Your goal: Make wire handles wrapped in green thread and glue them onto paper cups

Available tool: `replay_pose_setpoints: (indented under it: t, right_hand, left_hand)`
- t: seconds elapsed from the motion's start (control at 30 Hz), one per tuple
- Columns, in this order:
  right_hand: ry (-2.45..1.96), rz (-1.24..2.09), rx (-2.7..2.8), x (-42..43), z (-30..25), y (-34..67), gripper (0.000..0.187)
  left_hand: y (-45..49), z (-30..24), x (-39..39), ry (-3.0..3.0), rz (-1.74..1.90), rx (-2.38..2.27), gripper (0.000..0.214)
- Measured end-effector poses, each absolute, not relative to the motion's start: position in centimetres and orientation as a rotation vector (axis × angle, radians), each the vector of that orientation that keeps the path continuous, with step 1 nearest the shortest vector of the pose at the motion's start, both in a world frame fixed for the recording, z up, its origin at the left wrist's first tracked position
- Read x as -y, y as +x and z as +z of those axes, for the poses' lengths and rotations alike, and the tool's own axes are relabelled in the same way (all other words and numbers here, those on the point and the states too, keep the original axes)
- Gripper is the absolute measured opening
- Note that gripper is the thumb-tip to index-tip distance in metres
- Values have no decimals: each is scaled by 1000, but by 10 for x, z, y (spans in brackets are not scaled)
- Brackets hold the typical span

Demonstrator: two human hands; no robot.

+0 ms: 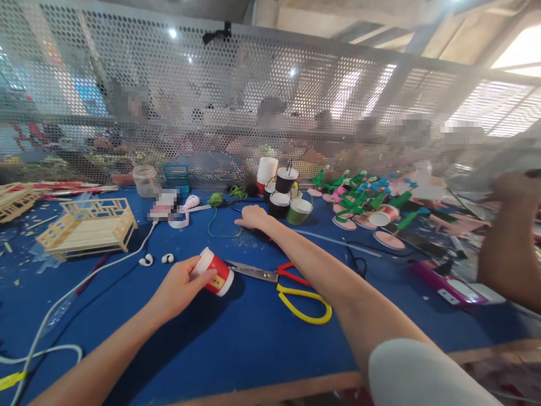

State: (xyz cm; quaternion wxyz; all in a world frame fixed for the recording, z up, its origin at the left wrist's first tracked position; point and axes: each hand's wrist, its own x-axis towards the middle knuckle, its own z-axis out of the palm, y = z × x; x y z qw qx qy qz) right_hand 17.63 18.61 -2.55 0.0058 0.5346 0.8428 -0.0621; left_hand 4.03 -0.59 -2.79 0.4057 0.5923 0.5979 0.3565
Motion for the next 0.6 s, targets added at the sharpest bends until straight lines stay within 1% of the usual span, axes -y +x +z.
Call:
replay_pose_setpoints:
  t: [0.1,0.2,0.33,0.4,0.5,0.53,0.6]
  right_hand:
    - [1661,-221,-2642,-187,-19,167,27]
    - [1575,-223,-2811,-179,5,164,21]
    - [1414,-254,-3102,-161,32,152,30]
    - [1277,-347,-3265,-153,33,144,31]
    - [1091,-432,-3249,-145,22,144,21]
    - [1120,-414,-3225,-144,18,149,20]
    - [1314,-338,-3191,-144,11,167,14]
  left_hand:
    - [38,-30,10,1477,895,-1509,31]
    - [38,-30,11,1493,906,-1478,30]
    - [40,-31,12,1503,912,-1427,30]
    - [41,-34,12,1481,907,-1393,33]
    - [42,-38,11,1403,925,-1340,36]
    - [42,-38,11,1373,936,-1327,37]
    - [42,-39,10,1321,971,-1318,39]
